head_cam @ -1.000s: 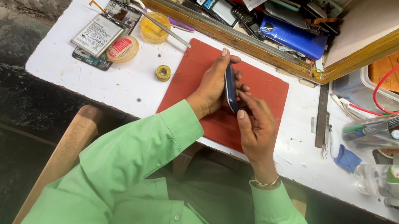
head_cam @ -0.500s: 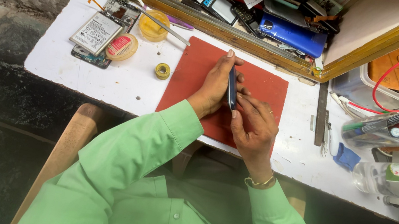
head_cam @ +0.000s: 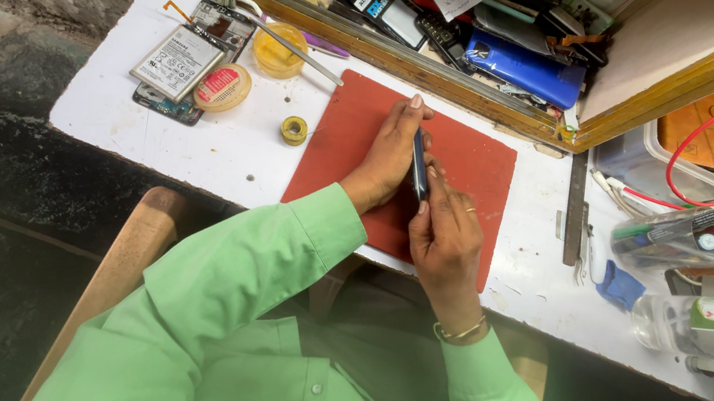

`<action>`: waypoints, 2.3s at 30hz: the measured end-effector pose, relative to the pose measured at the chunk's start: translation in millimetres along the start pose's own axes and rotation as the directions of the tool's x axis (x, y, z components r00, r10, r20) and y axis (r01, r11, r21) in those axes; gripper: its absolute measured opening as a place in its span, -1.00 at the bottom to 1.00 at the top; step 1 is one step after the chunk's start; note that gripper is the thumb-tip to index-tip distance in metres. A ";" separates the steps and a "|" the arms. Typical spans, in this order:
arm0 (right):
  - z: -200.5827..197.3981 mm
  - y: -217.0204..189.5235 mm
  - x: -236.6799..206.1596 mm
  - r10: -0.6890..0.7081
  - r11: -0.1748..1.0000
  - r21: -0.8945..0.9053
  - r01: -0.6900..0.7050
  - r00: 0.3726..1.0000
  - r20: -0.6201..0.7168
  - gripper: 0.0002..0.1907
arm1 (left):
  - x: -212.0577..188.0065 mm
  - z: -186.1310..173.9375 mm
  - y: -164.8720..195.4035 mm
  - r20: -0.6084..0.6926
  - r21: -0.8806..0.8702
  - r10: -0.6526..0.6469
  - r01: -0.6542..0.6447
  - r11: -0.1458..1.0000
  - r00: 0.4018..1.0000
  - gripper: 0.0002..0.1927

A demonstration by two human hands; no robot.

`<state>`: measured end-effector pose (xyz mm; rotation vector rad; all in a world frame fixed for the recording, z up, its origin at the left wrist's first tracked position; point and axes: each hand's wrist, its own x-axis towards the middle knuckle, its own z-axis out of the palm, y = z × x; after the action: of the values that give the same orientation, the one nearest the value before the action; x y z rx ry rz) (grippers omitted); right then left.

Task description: The person removes the back cover of a Nokia mobile phone, inserts the battery, and powers the device on. They navigate the menu to check settings, then remove the back cover again. The phone is handled throughout the clip.

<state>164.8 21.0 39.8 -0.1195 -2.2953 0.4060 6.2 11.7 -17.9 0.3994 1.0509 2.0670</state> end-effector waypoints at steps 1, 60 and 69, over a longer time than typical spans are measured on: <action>0.3 -1.3 -1.3 -0.002 1.000 -0.021 0.002 1.000 -0.001 -0.61 | 0.4 0.6 -1.1 0.002 0.015 0.013 -0.013 1.000 1.000 -0.47; 7.1 15.2 -9.1 0.220 0.960 0.149 -0.236 0.968 0.117 -0.26 | -25.3 11.5 12.0 0.291 0.143 0.400 -0.452 0.880 0.869 -0.59; 4.1 38.2 -8.9 0.450 0.503 0.713 -0.489 0.852 0.267 -0.38 | -33.7 17.5 22.1 0.268 0.231 0.201 -0.266 0.936 0.942 -0.59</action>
<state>166.4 54.2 18.6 -0.3126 -1.8964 1.6619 27.4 -12.1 12.3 0.9299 1.1786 2.0208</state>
